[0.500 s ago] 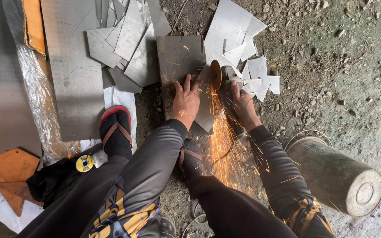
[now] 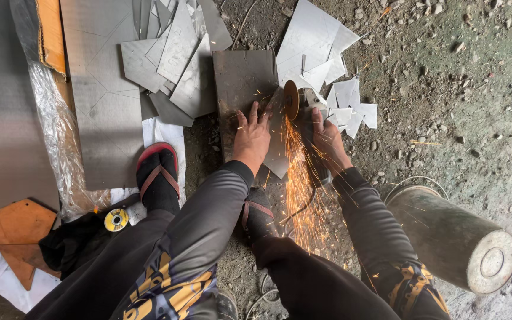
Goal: The person uses an angle grinder to cut several flat metal sheets into smaller pieces. They hold each sheet with one hand and guide the grinder with the other, producing sparks as the blade cuts through the metal. Cut pieces are set aside on the ground.
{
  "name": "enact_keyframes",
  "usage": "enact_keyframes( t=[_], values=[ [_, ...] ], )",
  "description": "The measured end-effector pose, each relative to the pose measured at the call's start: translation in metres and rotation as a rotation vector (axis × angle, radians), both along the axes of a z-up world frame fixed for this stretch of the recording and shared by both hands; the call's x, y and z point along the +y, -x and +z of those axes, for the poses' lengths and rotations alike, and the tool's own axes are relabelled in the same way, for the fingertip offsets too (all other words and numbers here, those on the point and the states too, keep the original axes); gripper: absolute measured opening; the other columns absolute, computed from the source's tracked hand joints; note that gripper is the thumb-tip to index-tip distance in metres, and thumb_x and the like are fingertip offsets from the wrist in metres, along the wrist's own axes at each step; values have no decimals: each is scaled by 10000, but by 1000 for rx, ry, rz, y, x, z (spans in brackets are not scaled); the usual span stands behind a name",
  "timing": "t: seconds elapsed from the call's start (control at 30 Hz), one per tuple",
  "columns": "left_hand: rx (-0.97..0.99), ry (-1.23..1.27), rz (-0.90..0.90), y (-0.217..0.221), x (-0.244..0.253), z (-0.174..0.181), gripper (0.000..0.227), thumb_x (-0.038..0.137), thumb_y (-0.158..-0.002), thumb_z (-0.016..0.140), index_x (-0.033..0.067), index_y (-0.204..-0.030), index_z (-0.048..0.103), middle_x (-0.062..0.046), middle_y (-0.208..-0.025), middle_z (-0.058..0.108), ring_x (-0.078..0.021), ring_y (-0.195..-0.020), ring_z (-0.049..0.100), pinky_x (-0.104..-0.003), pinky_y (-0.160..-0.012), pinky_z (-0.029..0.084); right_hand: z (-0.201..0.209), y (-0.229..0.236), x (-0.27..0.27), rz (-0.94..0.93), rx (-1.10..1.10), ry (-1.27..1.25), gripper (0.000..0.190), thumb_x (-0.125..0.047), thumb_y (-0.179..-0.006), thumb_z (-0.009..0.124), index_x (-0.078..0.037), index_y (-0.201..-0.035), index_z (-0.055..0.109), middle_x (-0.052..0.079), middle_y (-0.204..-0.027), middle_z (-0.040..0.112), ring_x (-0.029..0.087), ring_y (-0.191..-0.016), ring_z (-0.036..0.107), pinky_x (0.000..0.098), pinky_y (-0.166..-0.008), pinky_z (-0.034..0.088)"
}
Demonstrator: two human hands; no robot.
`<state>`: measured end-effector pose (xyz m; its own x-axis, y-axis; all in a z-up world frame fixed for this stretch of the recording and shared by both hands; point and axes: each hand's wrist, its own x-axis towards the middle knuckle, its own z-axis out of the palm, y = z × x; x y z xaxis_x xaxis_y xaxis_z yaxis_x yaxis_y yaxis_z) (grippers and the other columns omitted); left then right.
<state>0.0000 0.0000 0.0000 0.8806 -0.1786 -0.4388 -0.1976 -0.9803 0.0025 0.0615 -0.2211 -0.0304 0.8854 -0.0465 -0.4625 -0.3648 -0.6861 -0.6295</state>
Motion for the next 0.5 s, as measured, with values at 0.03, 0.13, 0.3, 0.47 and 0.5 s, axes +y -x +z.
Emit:
enact_keyframes(
  t=[0.03, 0.13, 0.3, 0.47, 0.5],
  values=[
    [-26, 9, 13, 1, 0, -1, 611, 180, -1000, 447, 105, -1593, 321, -34, -1704, 160, -369, -1544, 150, -659, -1157, 263, -1, -2, -1, -10, 40, 11, 845, -708, -993, 432, 99, -992, 680, 258, -866, 694, 296, -845, 663, 433, -802, 528],
    [-18, 4, 7, 0, 0, -3, 620, 158, -997, 456, 131, -1597, 302, -40, -1690, 166, -376, -1533, 157, -666, -1153, 264, -6, -8, -2, 15, 93, 104, 904, -708, -1027, 411, 152, -954, 679, 316, -871, 678, 370, -835, 649, 488, -795, 528],
    [-49, 4, 9, 0, 0, 1, 573, 168, -998, 484, 128, -1564, 404, -31, -1700, 186, -368, -1545, 165, -666, -1151, 270, -11, -8, -4, 78, -28, 152, 918, -742, -1000, 389, 124, -982, 693, 341, -888, 678, 404, -902, 675, 471, -872, 503],
    [60, -3, -19, 0, 2, 5, 496, 248, -1033, 453, 125, -1513, 474, -33, -1723, 155, -373, -1565, 134, -672, -1166, 250, -2, -10, 1, 55, 12, 105, 910, -741, -989, 373, 115, -1014, 679, 337, -901, 686, 413, -914, 680, 486, -864, 496],
    [74, 21, -7, 0, 1, 4, 511, 292, -1039, 435, 129, -1523, 451, -32, -1714, 153, -373, -1564, 125, -678, -1166, 245, 0, -11, 2, 67, 20, 113, 910, -738, -993, 369, 119, -1003, 674, 346, -883, 681, 423, -896, 680, 489, -854, 501]
  ],
)
